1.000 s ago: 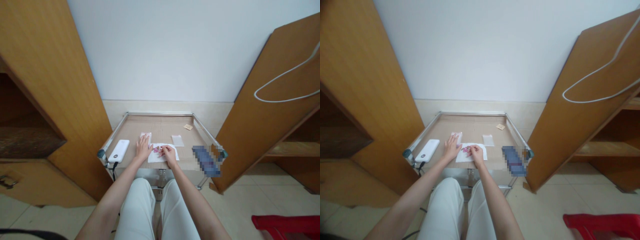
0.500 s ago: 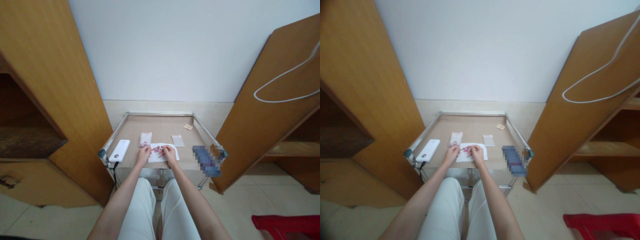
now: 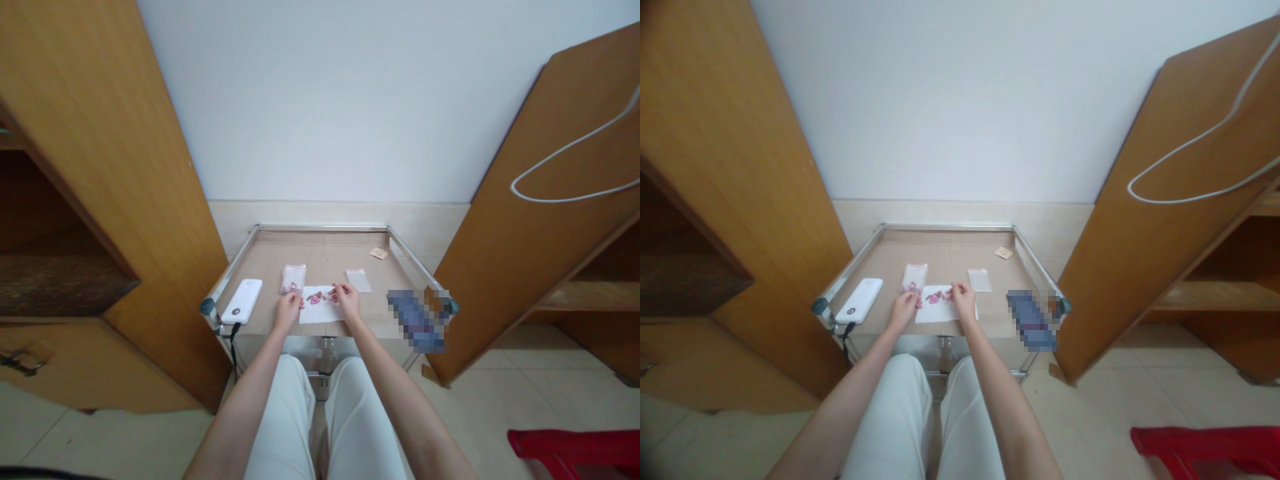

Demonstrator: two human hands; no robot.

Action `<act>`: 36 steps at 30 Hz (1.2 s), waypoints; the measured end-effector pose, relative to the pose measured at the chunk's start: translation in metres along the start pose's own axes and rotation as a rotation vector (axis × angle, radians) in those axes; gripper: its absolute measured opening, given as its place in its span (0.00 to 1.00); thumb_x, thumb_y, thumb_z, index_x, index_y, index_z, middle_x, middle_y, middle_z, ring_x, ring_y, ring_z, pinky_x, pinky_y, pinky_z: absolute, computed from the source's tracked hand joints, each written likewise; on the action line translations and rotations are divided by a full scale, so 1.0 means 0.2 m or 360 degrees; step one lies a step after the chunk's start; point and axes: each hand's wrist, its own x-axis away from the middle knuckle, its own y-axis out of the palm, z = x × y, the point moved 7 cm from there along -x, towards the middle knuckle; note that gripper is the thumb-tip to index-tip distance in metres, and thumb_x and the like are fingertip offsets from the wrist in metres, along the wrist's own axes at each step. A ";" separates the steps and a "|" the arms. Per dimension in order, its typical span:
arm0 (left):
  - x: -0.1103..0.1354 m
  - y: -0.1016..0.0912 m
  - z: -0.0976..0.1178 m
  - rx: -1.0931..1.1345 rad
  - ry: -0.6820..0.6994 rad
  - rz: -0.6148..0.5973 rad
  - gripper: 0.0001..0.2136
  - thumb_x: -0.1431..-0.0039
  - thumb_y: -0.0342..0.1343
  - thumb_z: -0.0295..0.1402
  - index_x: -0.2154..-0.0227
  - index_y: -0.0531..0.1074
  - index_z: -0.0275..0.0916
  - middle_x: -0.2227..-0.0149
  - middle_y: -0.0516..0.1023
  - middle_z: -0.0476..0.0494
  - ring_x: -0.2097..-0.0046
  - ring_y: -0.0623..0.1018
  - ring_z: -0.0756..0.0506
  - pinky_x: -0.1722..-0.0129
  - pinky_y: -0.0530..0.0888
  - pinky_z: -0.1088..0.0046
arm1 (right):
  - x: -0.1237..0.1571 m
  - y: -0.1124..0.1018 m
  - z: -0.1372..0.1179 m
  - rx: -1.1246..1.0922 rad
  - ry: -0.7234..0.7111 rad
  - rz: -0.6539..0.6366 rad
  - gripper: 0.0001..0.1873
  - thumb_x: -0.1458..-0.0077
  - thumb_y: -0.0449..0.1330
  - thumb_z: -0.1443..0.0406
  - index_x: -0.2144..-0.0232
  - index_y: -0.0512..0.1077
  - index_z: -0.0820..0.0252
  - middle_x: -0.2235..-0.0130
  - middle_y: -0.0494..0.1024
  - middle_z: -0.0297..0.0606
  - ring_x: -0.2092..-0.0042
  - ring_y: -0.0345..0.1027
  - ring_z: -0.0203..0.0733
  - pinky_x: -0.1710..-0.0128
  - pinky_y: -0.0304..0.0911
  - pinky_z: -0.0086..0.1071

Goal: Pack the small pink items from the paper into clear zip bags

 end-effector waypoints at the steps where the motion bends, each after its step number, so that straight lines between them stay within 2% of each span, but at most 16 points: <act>1: 0.00 0.00 0.00 -0.0012 -0.0011 0.0006 0.12 0.53 0.44 0.36 0.81 0.68 0.36 0.81 0.73 0.47 0.76 0.73 0.50 0.75 0.67 0.76 | -0.02 -0.04 -0.04 0.0168 -0.0126 0.0079 0.14 0.56 0.50 0.58 0.74 0.67 0.64 0.75 0.73 0.40 0.74 0.66 0.39 0.72 0.60 0.31; 3: 0.00 -0.01 0.00 -0.0045 -0.0028 0.0025 0.12 0.53 0.44 0.35 0.81 0.69 0.36 0.81 0.73 0.47 0.76 0.73 0.50 0.75 0.67 0.76 | -0.05 -0.12 -0.11 0.0618 -0.0350 0.0222 0.14 0.54 0.49 0.61 0.69 0.67 0.65 0.67 0.73 0.44 0.65 0.66 0.41 0.63 0.59 0.34; 5: 0.01 -0.01 0.01 -0.0070 -0.0031 0.0042 0.12 0.53 0.44 0.35 0.81 0.69 0.36 0.81 0.73 0.47 0.76 0.73 0.50 0.75 0.67 0.77 | -0.08 -0.16 -0.14 0.1091 -0.0401 0.0254 0.15 0.53 0.49 0.64 0.63 0.66 0.65 0.60 0.71 0.47 0.57 0.62 0.44 0.57 0.54 0.37; 8: 0.01 -0.01 0.02 -0.0089 -0.0016 0.0053 0.12 0.53 0.44 0.35 0.82 0.69 0.36 0.81 0.73 0.47 0.75 0.73 0.50 0.75 0.67 0.77 | -0.10 -0.21 -0.12 0.1630 -0.0269 0.0221 0.21 0.53 0.51 0.63 0.55 0.61 0.64 0.53 0.66 0.49 0.52 0.58 0.50 0.55 0.49 0.43; 10: 0.01 -0.01 0.02 -0.0097 -0.0010 0.0060 0.12 0.53 0.44 0.35 0.82 0.69 0.36 0.81 0.73 0.47 0.75 0.73 0.50 0.75 0.67 0.77 | -0.10 -0.22 -0.10 0.1794 -0.0170 0.0166 0.23 0.52 0.50 0.61 0.53 0.59 0.64 0.53 0.64 0.51 0.52 0.58 0.51 0.55 0.49 0.45; 14: 0.00 -0.01 0.01 -0.0097 -0.0019 0.0055 0.11 0.53 0.44 0.35 0.81 0.69 0.36 0.81 0.73 0.47 0.76 0.73 0.50 0.75 0.67 0.77 | -0.10 -0.21 -0.08 0.1905 -0.0144 0.0068 0.23 0.49 0.46 0.58 0.52 0.57 0.65 0.54 0.65 0.51 0.55 0.61 0.51 0.58 0.52 0.43; 20: 0.00 -0.01 0.00 -0.0057 -0.0024 0.0043 0.12 0.53 0.44 0.35 0.81 0.69 0.36 0.80 0.73 0.47 0.75 0.73 0.49 0.75 0.67 0.76 | -0.12 -0.23 -0.07 0.2036 -0.0097 0.0071 0.21 0.51 0.49 0.58 0.58 0.60 0.68 0.59 0.68 0.52 0.58 0.63 0.50 0.61 0.54 0.38; 27: 0.00 -0.01 0.00 -0.0040 0.0007 0.0043 0.11 0.54 0.45 0.35 0.82 0.68 0.36 0.81 0.73 0.47 0.76 0.72 0.50 0.75 0.66 0.76 | -0.13 -0.23 -0.07 0.2113 -0.0114 0.0030 0.18 0.52 0.50 0.63 0.59 0.62 0.70 0.59 0.68 0.54 0.58 0.64 0.50 0.62 0.54 0.37; 31: 0.00 -0.01 -0.01 -0.0030 0.0002 0.0041 0.10 0.55 0.45 0.34 0.82 0.68 0.36 0.81 0.72 0.48 0.76 0.72 0.50 0.76 0.66 0.76 | -0.14 -0.23 -0.05 0.2111 -0.0110 -0.0026 0.13 0.51 0.47 0.68 0.64 0.66 0.68 0.60 0.69 0.52 0.60 0.65 0.48 0.63 0.54 0.36; 34: -0.01 -0.01 -0.01 -0.0020 0.0005 0.0031 0.10 0.55 0.45 0.34 0.82 0.68 0.37 0.82 0.72 0.48 0.76 0.72 0.50 0.76 0.66 0.77 | -0.14 -0.26 -0.03 0.1996 -0.0103 0.0029 0.12 0.50 0.45 0.69 0.67 0.67 0.67 0.62 0.70 0.51 0.63 0.66 0.44 0.65 0.54 0.33; 36: -0.01 -0.01 0.00 0.0003 0.0005 0.0023 0.10 0.55 0.45 0.34 0.83 0.68 0.37 0.82 0.72 0.48 0.76 0.72 0.50 0.76 0.66 0.76 | -0.14 -0.29 -0.04 0.1862 -0.0146 0.0149 0.11 0.51 0.46 0.69 0.70 0.67 0.67 0.64 0.70 0.49 0.65 0.65 0.43 0.66 0.54 0.32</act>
